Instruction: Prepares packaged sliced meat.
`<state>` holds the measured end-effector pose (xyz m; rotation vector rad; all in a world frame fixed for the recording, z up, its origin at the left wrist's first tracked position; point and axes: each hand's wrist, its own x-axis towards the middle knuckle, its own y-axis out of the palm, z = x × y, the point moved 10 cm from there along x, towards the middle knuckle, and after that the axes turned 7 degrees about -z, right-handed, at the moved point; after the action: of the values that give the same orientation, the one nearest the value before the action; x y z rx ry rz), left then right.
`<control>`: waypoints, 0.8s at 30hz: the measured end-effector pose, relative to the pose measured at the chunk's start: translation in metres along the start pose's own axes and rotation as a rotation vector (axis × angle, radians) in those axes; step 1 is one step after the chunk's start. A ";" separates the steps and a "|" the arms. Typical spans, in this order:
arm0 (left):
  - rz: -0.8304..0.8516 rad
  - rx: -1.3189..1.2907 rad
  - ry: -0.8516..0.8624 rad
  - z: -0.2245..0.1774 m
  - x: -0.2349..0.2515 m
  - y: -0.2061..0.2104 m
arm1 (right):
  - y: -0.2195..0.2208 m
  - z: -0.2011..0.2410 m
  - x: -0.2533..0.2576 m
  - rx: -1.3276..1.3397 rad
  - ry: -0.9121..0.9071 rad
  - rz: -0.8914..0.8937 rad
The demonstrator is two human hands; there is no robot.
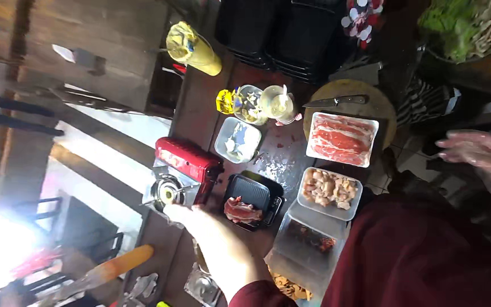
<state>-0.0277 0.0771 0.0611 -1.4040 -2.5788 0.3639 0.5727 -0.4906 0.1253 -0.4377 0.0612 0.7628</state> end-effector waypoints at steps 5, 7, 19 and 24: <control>-0.048 -0.062 0.401 -0.133 -0.108 0.035 | 0.084 0.011 0.149 -0.529 -0.338 0.256; 0.174 -0.140 0.496 -0.175 -0.196 0.070 | 0.134 0.008 0.205 -0.696 -0.403 0.382; 0.838 0.720 0.786 -0.060 -0.584 0.236 | 0.242 -0.040 0.300 -0.825 -0.460 0.727; 0.741 0.806 0.895 -0.029 -0.589 0.234 | 0.172 -0.028 0.267 -0.586 -0.414 0.902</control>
<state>0.4833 -0.2933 -0.0066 -1.5826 -0.9807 0.5928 0.6525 -0.2172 -0.0182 -0.8135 -0.3893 1.7645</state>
